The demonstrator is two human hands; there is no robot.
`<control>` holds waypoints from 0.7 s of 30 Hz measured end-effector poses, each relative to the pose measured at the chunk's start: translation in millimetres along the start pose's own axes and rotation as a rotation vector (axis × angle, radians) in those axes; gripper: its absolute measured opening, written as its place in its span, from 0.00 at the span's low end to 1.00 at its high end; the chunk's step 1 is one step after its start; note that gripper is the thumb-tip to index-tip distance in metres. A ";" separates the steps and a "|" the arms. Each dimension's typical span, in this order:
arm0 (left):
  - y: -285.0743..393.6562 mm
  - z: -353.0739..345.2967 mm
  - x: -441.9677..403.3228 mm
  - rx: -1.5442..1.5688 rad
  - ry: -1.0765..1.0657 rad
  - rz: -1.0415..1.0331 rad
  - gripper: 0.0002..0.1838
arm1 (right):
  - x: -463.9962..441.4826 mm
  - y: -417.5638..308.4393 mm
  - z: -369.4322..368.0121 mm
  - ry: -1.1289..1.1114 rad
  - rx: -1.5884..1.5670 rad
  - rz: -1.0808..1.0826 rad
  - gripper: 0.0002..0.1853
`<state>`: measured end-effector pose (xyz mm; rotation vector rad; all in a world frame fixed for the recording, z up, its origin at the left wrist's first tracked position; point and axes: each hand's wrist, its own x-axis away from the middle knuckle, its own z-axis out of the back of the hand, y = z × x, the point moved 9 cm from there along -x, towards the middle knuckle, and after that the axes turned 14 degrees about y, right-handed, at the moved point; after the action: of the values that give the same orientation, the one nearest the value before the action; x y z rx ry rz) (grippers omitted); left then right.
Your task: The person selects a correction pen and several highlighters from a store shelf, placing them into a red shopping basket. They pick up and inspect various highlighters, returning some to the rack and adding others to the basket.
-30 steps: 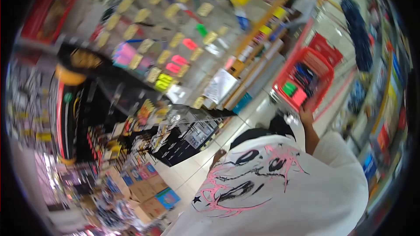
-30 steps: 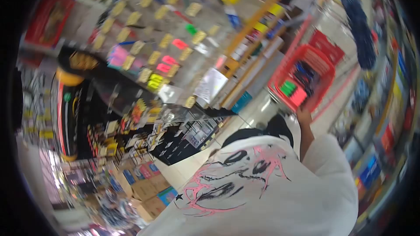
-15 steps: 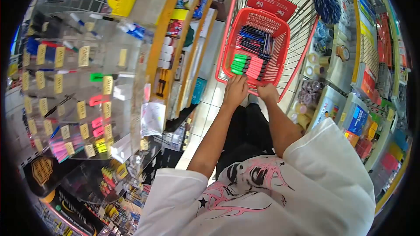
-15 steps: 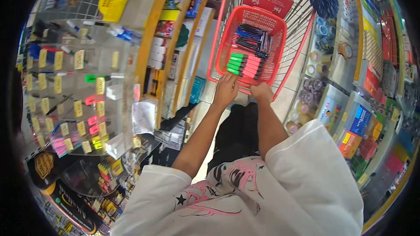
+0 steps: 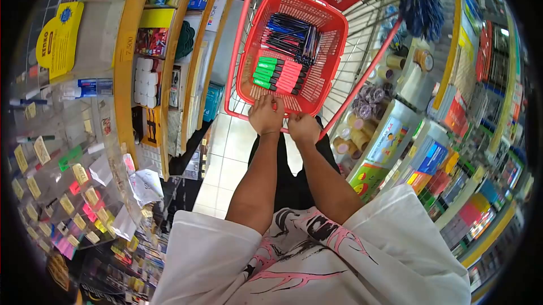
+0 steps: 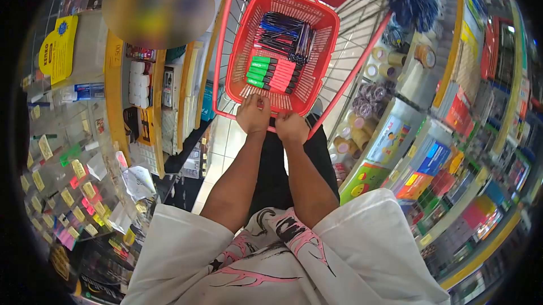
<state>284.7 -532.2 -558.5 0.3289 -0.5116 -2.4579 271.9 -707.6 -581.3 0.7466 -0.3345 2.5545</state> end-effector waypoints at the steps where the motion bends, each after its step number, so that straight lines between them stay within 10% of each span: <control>1: -2.1 0.9 -1.4 -0.008 0.015 0.030 0.12 | -0.3 -0.5 -1.0 -0.011 0.006 0.002 0.22; 11: -10.3 12.5 -2.3 -0.038 0.038 0.148 0.16 | -6.0 -12.6 -17.4 -0.005 -0.089 0.257 0.22; 15: -16.3 9.9 -1.5 -0.068 0.037 0.222 0.16 | -11.4 -88.0 -30.7 -0.343 0.002 0.868 0.18; 21: -13.4 12.5 -1.5 -0.095 -0.018 0.252 0.17 | -159.2 -103.8 -82.5 -0.213 0.264 0.815 0.21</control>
<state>274.7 -517.8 -552.9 0.1905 -0.4152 -2.2334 404.9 -645.6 -727.5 1.1713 -0.4426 3.3310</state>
